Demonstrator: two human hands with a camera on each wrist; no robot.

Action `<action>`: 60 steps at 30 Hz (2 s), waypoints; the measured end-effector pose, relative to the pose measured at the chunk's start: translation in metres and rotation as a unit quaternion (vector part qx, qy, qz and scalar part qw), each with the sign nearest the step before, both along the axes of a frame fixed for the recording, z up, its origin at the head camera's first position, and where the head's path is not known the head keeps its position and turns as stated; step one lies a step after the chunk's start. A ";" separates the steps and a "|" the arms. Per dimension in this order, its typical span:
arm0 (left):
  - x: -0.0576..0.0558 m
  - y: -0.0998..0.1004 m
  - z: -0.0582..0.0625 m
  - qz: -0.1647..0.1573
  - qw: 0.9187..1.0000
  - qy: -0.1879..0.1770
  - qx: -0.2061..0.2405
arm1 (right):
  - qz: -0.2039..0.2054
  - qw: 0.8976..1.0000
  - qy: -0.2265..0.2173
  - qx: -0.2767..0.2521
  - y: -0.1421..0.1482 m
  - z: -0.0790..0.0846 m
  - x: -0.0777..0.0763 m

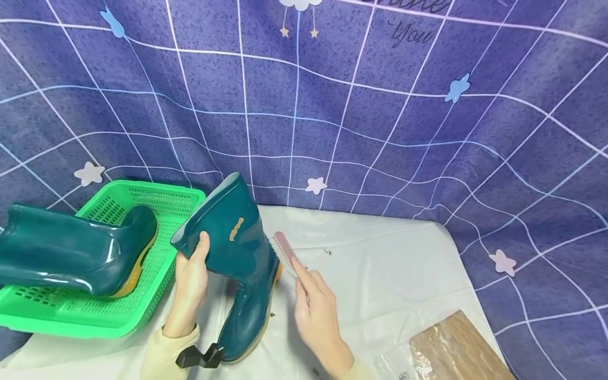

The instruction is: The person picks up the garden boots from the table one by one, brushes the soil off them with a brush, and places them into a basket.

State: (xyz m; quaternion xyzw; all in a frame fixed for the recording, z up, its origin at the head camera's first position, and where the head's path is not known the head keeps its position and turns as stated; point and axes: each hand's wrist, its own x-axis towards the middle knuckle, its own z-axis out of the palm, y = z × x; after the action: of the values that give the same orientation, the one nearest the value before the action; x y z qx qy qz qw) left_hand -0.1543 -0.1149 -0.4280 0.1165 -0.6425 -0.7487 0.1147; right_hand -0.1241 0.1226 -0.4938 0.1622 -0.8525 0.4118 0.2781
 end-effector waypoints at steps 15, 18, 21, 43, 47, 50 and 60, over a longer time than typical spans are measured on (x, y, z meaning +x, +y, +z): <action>0.007 0.014 -0.004 0.012 0.996 0.032 -0.087 | 0.024 0.994 0.045 0.095 -0.055 0.007 -0.035; 0.006 0.013 -0.005 0.031 0.994 0.040 -0.095 | 0.020 0.992 0.049 0.111 -0.053 0.004 -0.036; 0.005 0.010 -0.006 0.037 0.994 0.039 -0.090 | 0.015 0.992 0.029 0.119 -0.048 0.004 -0.036; 0.006 0.007 -0.004 0.010 0.992 0.020 -0.123 | 0.015 0.999 0.030 0.018 -0.048 0.005 -0.031; 0.008 0.009 -0.003 0.004 0.990 0.028 -0.135 | 0.020 0.998 0.054 0.041 -0.053 0.001 -0.034; 0.008 0.009 -0.004 0.012 0.991 0.025 -0.128 | -0.001 0.997 0.031 0.066 -0.055 -0.010 -0.033; 0.008 0.011 -0.006 0.011 0.989 0.051 -0.137 | 0.019 0.998 0.062 0.018 -0.060 -0.014 -0.029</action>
State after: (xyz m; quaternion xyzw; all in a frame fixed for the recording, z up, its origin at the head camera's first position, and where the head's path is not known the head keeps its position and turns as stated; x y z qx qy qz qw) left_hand -0.1462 -0.1036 -0.4338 0.0684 -0.7312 -0.6571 0.1700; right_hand -0.1529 0.0624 -0.5075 0.2084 -0.8374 0.3912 0.3198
